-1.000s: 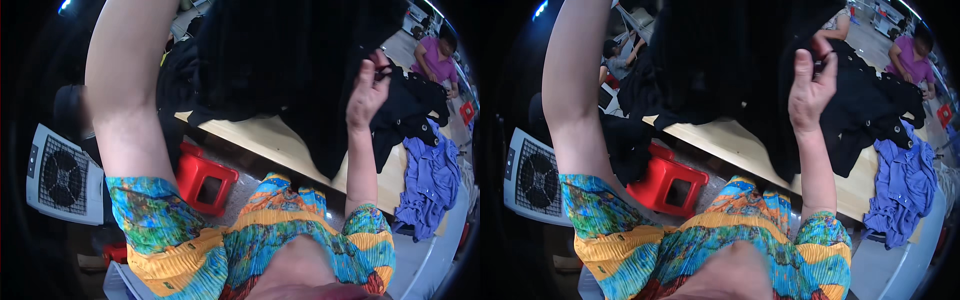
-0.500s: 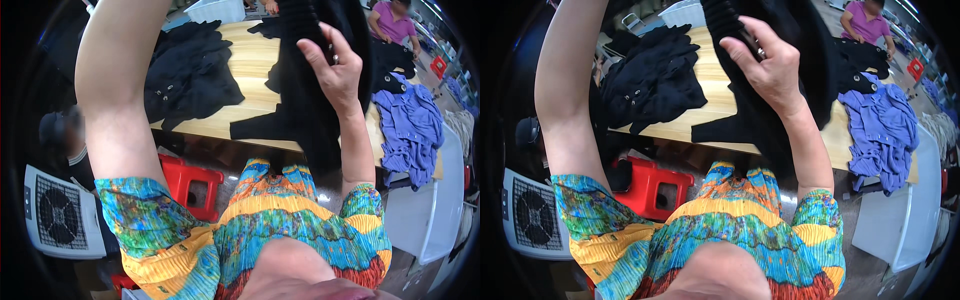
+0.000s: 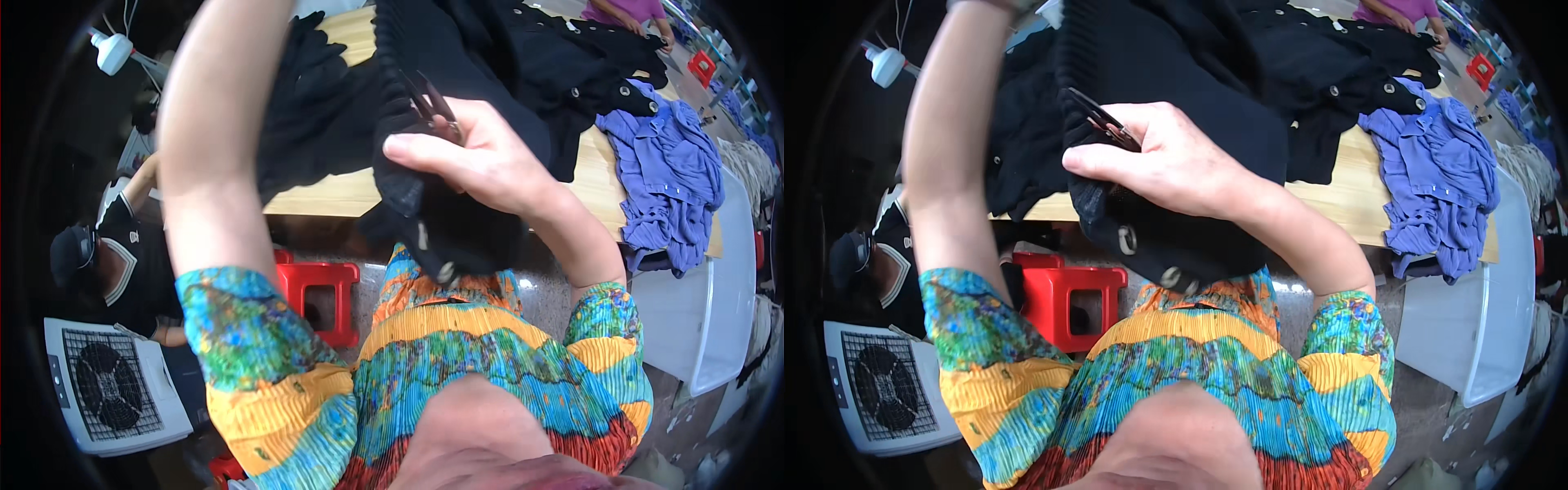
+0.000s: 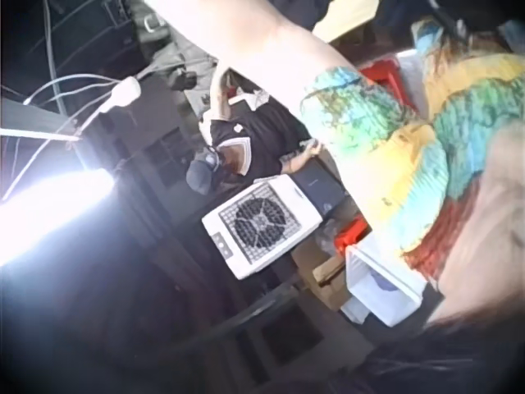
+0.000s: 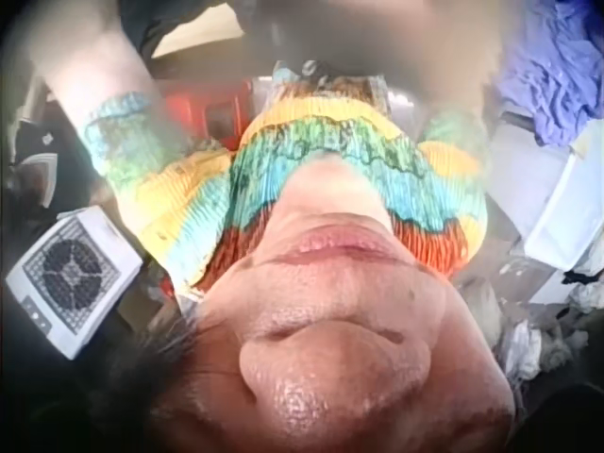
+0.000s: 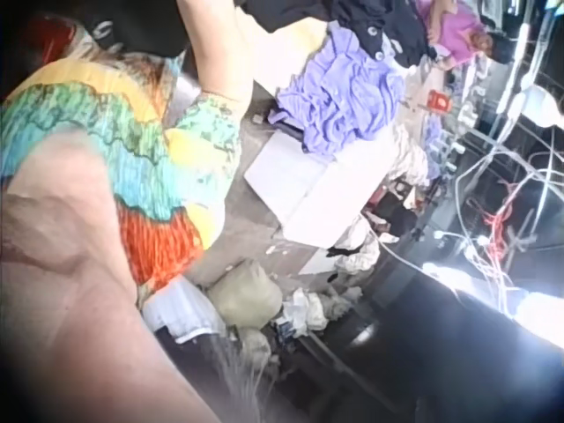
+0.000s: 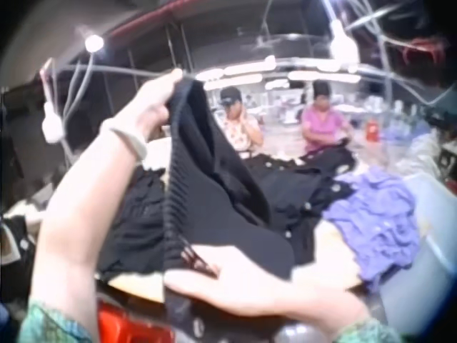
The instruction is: Trimming excess threads and loose fabric around metal eyelets on black garments using a pair of snips.
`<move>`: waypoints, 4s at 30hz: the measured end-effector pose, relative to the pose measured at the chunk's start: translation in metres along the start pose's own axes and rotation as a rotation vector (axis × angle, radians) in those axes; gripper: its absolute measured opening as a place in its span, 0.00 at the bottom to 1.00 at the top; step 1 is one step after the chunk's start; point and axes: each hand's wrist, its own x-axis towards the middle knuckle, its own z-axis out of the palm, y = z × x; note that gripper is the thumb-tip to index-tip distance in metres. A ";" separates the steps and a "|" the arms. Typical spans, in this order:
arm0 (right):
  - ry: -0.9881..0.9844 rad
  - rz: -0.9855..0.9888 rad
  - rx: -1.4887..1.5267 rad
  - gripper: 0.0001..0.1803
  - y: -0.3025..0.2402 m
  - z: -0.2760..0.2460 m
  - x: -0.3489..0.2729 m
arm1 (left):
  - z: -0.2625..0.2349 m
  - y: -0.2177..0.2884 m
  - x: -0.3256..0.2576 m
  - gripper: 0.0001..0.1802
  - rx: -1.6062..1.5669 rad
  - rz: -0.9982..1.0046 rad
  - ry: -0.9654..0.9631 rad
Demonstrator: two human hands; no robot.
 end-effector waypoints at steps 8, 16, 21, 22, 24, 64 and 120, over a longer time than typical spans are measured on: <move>0.286 0.206 0.548 0.11 0.092 -0.018 0.036 | -0.083 -0.144 -0.189 0.15 0.274 -0.006 0.139; 0.361 0.080 0.670 0.10 0.073 -0.004 0.063 | -0.079 -0.183 -0.279 0.13 0.407 -0.171 0.446; 0.449 -0.250 0.533 0.10 0.010 -0.017 0.041 | -0.089 -0.099 -0.179 0.12 0.395 0.586 0.275; 0.153 -0.280 0.702 0.08 -0.002 -0.025 0.029 | -0.088 -0.086 -0.170 0.13 0.530 0.599 0.152; 0.553 -0.402 0.571 0.10 -0.001 -0.026 0.025 | -0.081 -0.090 -0.156 0.12 0.474 0.521 0.044; 0.331 0.398 0.802 0.04 0.135 -0.041 0.007 | -0.068 -0.159 -0.273 0.15 0.164 -0.045 -0.051; 0.324 0.362 0.336 0.16 0.145 -0.020 -0.031 | -0.051 -0.183 -0.249 0.03 -0.398 -0.683 -0.140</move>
